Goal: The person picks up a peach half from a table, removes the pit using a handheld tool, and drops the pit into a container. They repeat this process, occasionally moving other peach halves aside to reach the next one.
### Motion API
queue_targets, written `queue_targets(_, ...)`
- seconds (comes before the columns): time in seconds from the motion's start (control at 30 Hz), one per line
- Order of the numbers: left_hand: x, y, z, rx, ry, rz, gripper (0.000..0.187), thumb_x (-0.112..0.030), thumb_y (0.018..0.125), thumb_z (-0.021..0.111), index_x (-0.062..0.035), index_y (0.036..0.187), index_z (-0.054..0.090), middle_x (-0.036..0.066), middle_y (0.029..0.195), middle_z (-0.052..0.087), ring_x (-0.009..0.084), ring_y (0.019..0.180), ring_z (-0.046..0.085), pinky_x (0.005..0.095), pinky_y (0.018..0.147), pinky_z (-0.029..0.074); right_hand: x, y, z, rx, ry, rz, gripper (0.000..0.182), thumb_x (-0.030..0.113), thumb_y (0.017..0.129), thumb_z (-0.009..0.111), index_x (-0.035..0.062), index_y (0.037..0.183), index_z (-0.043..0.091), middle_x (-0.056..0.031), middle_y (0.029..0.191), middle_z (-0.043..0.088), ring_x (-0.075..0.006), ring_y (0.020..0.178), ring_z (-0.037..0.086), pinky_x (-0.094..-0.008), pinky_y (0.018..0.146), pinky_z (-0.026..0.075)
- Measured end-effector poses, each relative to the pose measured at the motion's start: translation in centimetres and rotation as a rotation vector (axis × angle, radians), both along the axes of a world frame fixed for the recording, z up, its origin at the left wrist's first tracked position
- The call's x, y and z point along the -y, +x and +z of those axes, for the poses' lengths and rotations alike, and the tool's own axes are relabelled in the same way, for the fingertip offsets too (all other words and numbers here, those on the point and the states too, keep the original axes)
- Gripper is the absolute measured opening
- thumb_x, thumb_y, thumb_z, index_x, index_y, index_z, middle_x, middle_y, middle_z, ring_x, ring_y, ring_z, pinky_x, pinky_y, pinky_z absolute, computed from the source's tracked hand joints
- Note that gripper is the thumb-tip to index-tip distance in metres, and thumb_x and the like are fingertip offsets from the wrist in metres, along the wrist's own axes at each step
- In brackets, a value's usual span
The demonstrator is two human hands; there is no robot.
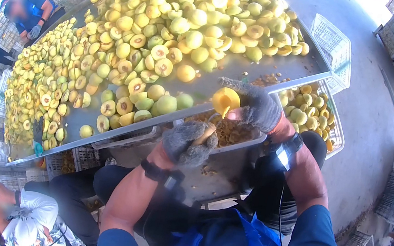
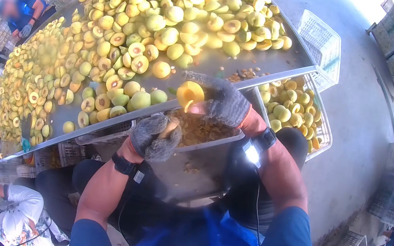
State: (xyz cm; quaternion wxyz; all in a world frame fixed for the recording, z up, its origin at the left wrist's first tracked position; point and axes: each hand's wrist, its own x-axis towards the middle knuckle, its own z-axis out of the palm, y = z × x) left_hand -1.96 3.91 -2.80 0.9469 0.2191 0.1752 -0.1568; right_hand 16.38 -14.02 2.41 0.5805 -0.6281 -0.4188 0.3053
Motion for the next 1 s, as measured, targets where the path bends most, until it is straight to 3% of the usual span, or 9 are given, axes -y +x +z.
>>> queue_targets(0.1,-0.1,1.1,0.7,0.092,0.457,-0.103,0.025,-0.027,0.096,0.066,-0.0036,0.104,0.064,0.007,0.083,0.065,0.0140,0.050,0.056,0.0250,0.041,0.043,0.4,-0.1,-0.2,-0.008,-0.010,-0.045,0.069,0.018,0.080,0.084,0.0025,0.141,0.054,-0.0073,0.123,0.067,-0.0152,0.113,0.061,-0.0326,0.100,0.046)
queue_targets(0.2,-0.1,1.1,-0.8,0.165,0.406,0.008,0.020,-0.022,0.094,0.069,-0.0045,0.101,0.064,0.005,0.079,0.063,0.0117,0.049,0.055,0.0232,0.040,0.040,0.5,0.0,-0.1,0.035,-0.075,-0.101,0.067,0.016,0.081,0.083,0.0044,0.140,0.055,-0.0076,0.121,0.068,-0.0156,0.111,0.062,-0.0328,0.099,0.047)
queue_targets(0.3,0.5,1.8,-0.3,0.178,0.681,0.196,0.019,-0.022,0.092,0.071,-0.0053,0.100,0.064,0.002,0.075,0.062,0.0103,0.053,0.057,0.0238,0.042,0.042,0.8,0.0,-0.1,0.136,-0.111,-0.104,0.067,0.015,0.081,0.083,0.0063,0.141,0.055,-0.0083,0.120,0.068,-0.0157,0.110,0.062,-0.0329,0.098,0.048)
queue_targets(0.4,1.3,2.8,-1.4,0.153,1.193,0.333,0.019,-0.019,0.092,0.071,-0.0041,0.100,0.063,0.001,0.073,0.061,0.0116,0.061,0.060,0.0257,0.052,0.047,0.3,-0.6,-0.1,0.165,-0.123,-0.070,0.065,0.017,0.081,0.083,0.0043,0.138,0.055,-0.0122,0.125,0.066,-0.0218,0.114,0.063,-0.0362,0.099,0.050)
queue_targets(0.5,2.0,3.5,1.0,0.133,1.427,0.326,0.023,-0.017,0.092,0.071,-0.0016,0.107,0.062,0.005,0.081,0.065,0.0158,0.071,0.064,0.0278,0.066,0.053,-1.0,-1.1,-0.4,0.689,-0.079,-0.034,0.062,0.019,0.079,0.084,0.0050,0.134,0.058,-0.0148,0.122,0.066,-0.0303,0.110,0.064,-0.0407,0.097,0.051)
queue_targets(0.57,0.7,2.5,0.5,0.099,1.481,0.317,0.025,-0.015,0.092,0.071,-0.0020,0.111,0.062,0.004,0.086,0.065,0.0153,0.073,0.064,0.0269,0.066,0.053,-2.6,-1.0,-2.3,0.563,0.149,0.025,0.059,0.020,0.077,0.084,0.0064,0.130,0.060,-0.0173,0.120,0.065,-0.0369,0.106,0.062,-0.0444,0.095,0.051)
queue_targets(0.77,-1.4,2.7,-2.7,0.041,1.093,0.294,0.037,-0.009,0.091,0.070,-0.0055,0.127,0.061,0.005,0.097,0.068,0.0140,0.077,0.063,0.0255,0.069,0.053,-2.0,-1.8,-3.8,0.356,0.173,-0.109,0.074,0.019,0.068,0.089,0.0021,0.133,0.057,-0.0201,0.121,0.064,-0.0369,0.115,0.062,-0.0445,0.099,0.050)
queue_targets(0.8,0.2,3.3,-0.3,0.080,0.881,0.250,0.033,-0.014,0.092,0.071,-0.0016,0.121,0.060,0.010,0.100,0.067,0.0187,0.078,0.065,0.0289,0.071,0.055,-2.2,-1.7,-4.6,0.361,0.158,-0.126,0.075,0.019,0.066,0.089,0.0019,0.132,0.057,-0.0203,0.121,0.064,-0.0375,0.116,0.062,-0.0447,0.100,0.049)
queue_targets(1.0,-0.4,4.0,-3.4,-0.101,1.600,-0.027,0.039,-0.022,0.092,0.072,0.0044,0.118,0.063,0.019,0.104,0.069,0.0249,0.088,0.069,0.0343,0.073,0.055,1.1,-0.8,-3.7,0.521,0.163,-0.490,0.074,0.020,0.066,0.088,0.0031,0.131,0.058,-0.0213,0.116,0.064,-0.0393,0.110,0.063,-0.0461,0.096,0.051)
